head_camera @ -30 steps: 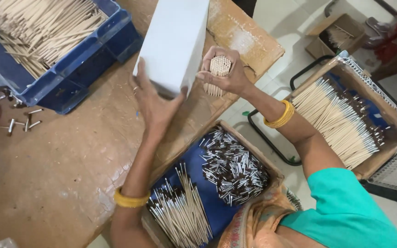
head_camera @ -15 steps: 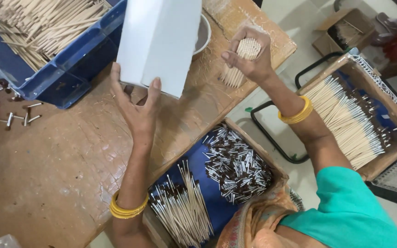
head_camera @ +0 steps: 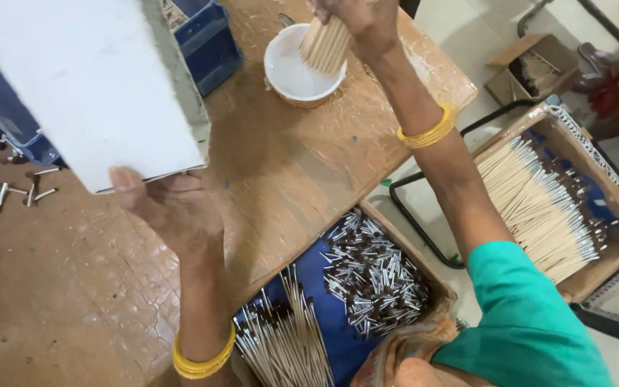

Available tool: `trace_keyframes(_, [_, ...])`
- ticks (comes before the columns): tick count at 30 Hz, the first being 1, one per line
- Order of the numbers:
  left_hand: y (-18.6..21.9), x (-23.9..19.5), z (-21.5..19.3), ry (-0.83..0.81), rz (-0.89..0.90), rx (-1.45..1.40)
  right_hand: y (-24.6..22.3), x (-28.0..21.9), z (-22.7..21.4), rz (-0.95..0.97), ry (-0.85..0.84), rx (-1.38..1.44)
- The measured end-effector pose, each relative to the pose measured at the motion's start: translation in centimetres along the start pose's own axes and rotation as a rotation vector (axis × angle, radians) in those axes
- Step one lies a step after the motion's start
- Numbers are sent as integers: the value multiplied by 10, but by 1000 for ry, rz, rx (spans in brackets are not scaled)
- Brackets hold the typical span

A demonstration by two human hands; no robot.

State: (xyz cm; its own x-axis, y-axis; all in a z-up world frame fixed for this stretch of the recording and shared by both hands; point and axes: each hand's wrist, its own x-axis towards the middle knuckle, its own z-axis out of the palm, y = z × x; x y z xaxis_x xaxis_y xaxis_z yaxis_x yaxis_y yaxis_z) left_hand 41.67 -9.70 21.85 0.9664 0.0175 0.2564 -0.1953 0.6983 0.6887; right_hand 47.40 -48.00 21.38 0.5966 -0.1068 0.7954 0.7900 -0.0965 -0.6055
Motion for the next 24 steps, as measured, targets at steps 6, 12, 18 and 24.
trace_keyframes(6, [17,3,9,47,9,-125,1,9,30,12,-111,-157])
trace_keyframes(12, [20,1,10,46,23,-87,6,4,37,92,-106,-247])
trace_keyframes(18, [16,0,4,45,41,-73,7,6,39,94,-108,-270])
trace_keyframes(24, [14,-1,0,16,28,-43,5,4,44,114,-88,-288])
